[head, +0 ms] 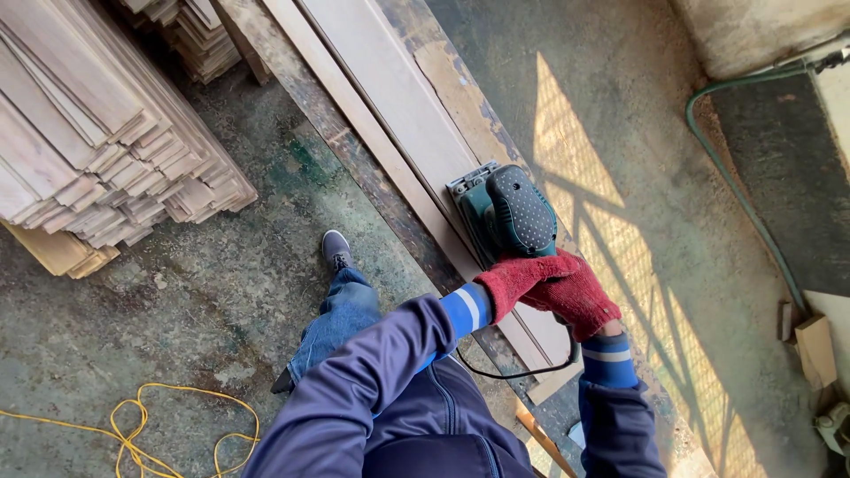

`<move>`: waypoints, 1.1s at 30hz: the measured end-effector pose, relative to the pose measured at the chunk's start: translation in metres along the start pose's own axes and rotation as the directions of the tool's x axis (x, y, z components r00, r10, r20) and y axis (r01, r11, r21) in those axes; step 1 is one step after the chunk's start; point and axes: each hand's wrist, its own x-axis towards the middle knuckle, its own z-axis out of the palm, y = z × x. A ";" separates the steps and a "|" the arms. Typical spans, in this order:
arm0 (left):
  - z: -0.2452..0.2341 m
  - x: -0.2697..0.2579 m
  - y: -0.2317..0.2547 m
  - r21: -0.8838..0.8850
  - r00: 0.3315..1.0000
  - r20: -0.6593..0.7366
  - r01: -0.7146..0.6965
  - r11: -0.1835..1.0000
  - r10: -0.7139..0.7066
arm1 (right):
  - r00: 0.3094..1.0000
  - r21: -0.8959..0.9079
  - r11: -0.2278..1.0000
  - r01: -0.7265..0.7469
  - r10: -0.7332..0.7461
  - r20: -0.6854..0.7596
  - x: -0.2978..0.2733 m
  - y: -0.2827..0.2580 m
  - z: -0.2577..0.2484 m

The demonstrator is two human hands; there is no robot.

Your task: Sanding a piece of wood using a power sander followed by manual sanding with a sanding block.

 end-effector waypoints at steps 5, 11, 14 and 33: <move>-0.061 0.089 0.024 -0.466 0.789 0.214 0.601 0.650 -0.577 | 1.000 0.046 0.999 -0.002 0.002 -0.003 0.032 -0.038 -0.001; -0.082 0.060 0.094 -0.325 0.822 0.165 0.567 0.756 -0.545 | 1.000 0.157 0.987 -0.020 0.021 -0.003 0.082 -0.051 0.005; -0.088 0.031 0.145 -0.277 0.835 0.143 0.549 0.789 -0.531 | 1.000 0.161 0.987 0.013 -0.015 0.012 0.101 -0.068 0.006; -0.158 -0.042 0.263 -0.076 0.955 -0.150 -0.270 0.960 0.257 | 0.998 0.117 0.992 0.055 -0.059 0.028 0.163 -0.253 0.003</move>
